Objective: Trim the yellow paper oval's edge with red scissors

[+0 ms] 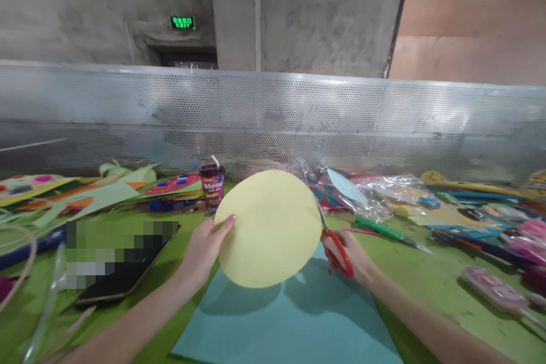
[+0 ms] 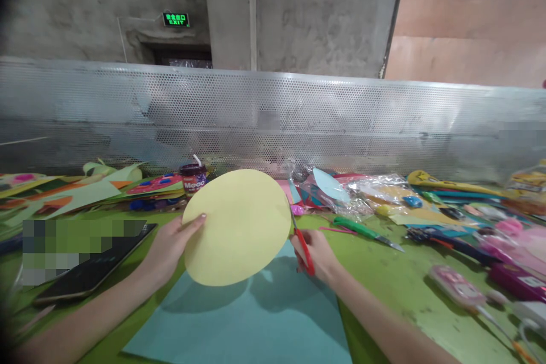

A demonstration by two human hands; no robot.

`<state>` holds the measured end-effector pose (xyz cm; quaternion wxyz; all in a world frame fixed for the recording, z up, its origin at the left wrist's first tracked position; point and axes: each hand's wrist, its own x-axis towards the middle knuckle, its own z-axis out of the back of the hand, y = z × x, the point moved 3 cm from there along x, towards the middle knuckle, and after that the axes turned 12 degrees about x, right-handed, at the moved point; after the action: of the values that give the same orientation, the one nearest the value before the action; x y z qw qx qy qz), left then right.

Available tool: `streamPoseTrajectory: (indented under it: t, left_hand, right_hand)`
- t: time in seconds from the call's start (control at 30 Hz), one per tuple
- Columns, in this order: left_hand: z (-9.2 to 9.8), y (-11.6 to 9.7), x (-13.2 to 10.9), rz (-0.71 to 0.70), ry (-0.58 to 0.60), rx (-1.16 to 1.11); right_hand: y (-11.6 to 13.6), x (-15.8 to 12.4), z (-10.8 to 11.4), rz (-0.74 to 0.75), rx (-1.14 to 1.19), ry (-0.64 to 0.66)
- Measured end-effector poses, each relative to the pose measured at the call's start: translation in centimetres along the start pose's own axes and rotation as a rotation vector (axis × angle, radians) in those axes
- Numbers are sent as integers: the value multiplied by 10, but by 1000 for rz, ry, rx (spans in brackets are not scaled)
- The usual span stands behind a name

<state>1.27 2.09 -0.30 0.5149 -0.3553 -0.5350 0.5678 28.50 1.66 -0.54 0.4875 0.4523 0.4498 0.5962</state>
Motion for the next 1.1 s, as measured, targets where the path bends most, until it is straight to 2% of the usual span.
streamPoseTrajectory:
  t: [0.23, 0.8, 1.1]
  left_hand:
    - [0, -1, -1, 5, 23, 8]
    - [2, 3, 3, -3, -5, 7]
    - [2, 1, 2, 3, -23, 7]
  right_hand:
    - [-2, 1, 0, -10, -23, -22]
    - [-4, 2, 2, -30, -98, -70]
    - [4, 1, 1, -54, -87, -107]
